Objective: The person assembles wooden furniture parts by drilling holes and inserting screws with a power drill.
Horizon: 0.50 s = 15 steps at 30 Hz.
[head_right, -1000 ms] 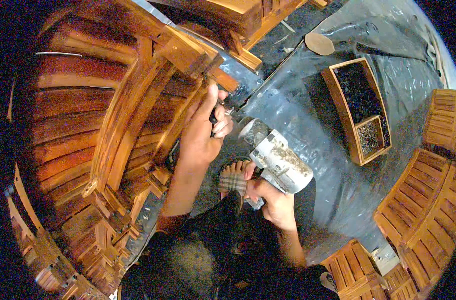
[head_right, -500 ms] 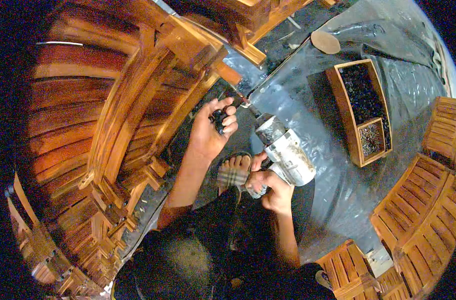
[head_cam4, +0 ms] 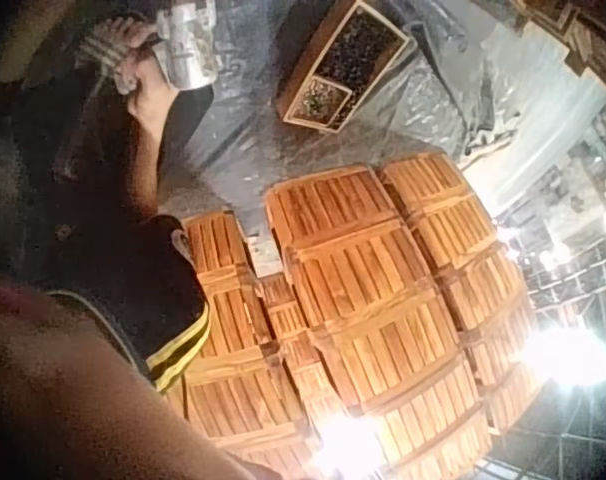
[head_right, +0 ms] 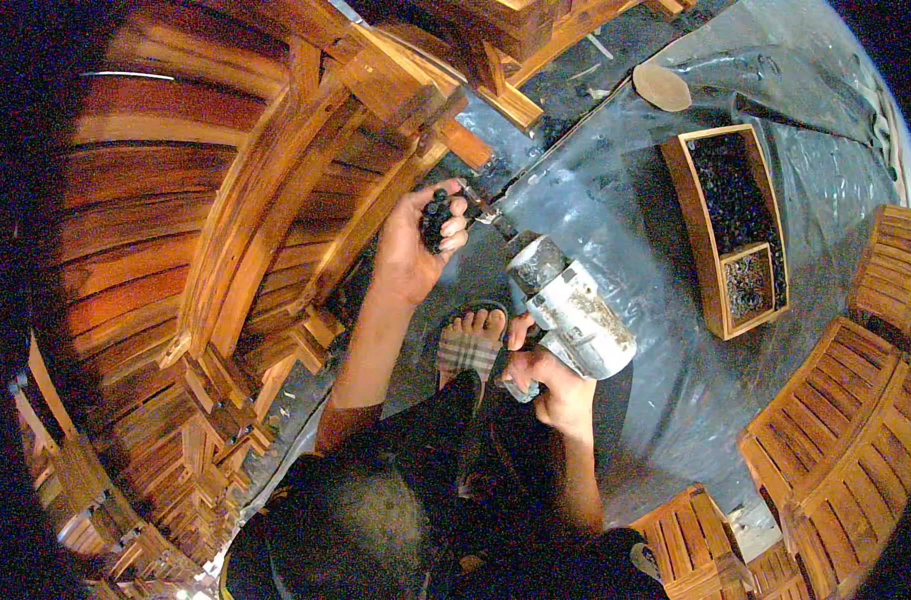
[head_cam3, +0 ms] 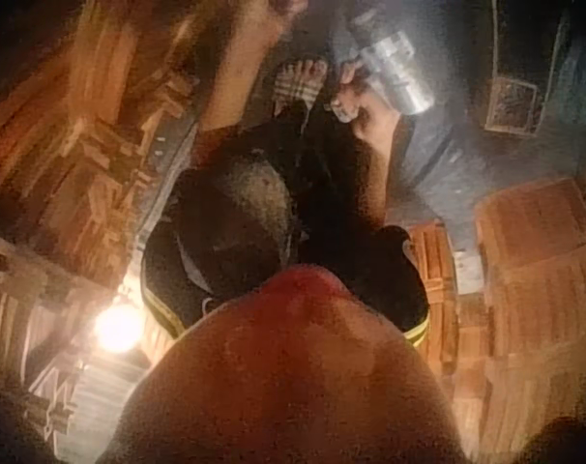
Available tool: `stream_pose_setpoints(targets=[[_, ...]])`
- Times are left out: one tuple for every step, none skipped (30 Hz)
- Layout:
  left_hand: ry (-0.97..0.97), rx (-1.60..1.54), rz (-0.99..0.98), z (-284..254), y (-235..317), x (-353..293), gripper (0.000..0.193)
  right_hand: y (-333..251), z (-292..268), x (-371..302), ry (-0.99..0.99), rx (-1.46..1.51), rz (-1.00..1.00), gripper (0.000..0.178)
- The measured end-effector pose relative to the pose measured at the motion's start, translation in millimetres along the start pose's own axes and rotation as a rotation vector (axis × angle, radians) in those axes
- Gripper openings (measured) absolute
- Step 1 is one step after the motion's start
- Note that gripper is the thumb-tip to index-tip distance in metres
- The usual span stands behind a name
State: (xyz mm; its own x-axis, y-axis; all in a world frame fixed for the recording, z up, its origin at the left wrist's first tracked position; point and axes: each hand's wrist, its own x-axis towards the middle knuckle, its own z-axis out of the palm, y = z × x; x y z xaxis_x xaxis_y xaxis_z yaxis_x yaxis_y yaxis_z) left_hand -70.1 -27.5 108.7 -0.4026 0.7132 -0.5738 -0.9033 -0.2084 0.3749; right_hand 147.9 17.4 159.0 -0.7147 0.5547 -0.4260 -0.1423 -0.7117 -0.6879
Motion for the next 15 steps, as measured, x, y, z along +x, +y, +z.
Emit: stream_pose_setpoints(targets=[[0.002,0.002,0.002,0.3,0.2,-1.2,0.022,0.3,0.3,0.0,0.007,0.052,0.017,0.02],[0.002,0.085,0.047,0.6,-0.5,-2.9,0.025,0.9,0.5,0.1,0.014,0.105,0.033,0.018],[0.001,0.168,0.093,0.4,-0.6,-3.9,0.027,2.2,0.4,0.8,0.013,0.108,0.034,0.018],[0.001,0.169,0.091,0.3,-0.3,-3.2,0.027,2.8,-0.1,1.7,-0.005,0.029,-0.034,0.017],[-0.043,0.202,0.095,-0.3,0.4,-2.2,0.028,3.0,-0.4,2.2,-0.022,-0.05,-0.102,0.016],[-0.086,0.235,0.099,-0.5,1.3,-1.6,0.029,2.3,-1.0,2.0,-0.02,-0.048,-0.103,0.016],[-0.086,0.237,0.098,-0.5,2.2,-1.8,0.029,1.8,-2.3,1.8,-0.012,0.015,-0.052,0.013],[-0.109,0.173,0.076,-0.5,3.2,-2.1,0.029,1.5,-3.4,1.5,-0.005,0.079,-0.001,0.011],[-0.133,0.108,0.055,-0.4,4.1,-2.5,0.029,1.6,-4.2,1.3,-0.004,0.082,-0.001,0.011],[-0.133,0.11,0.052,1.5,4.6,-2.9,0.029,1.7,-5.2,1.5,0.0,0.089,0.035,0.008],[-0.131,0.15,0.067,3.2,5.1,-3.7,0.03,2.0,-5.9,1.6,0.003,0.096,0.071,0.008],[-0.128,0.191,0.082,4.8,5.7,-4.7,0.03,3.6,-6.3,1.4,0.004,0.098,0.071,0.008],[-0.129,0.192,0.077,8.2,5.8,-5.5,0.03,5.4,-7.6,1.1,-0.011,-0.028,0.019,0.01],[-0.139,0.189,0.061,11.5,6.1,-6.7,0.031,7.6,-9.5,1.2,-0.026,-0.155,-0.032,0.012],[-0.149,0.186,0.044,13.3,6.1,-6.8,0.032,10.7,-12.5,2.3,-0.02,-0.153,-0.033,0.012]])
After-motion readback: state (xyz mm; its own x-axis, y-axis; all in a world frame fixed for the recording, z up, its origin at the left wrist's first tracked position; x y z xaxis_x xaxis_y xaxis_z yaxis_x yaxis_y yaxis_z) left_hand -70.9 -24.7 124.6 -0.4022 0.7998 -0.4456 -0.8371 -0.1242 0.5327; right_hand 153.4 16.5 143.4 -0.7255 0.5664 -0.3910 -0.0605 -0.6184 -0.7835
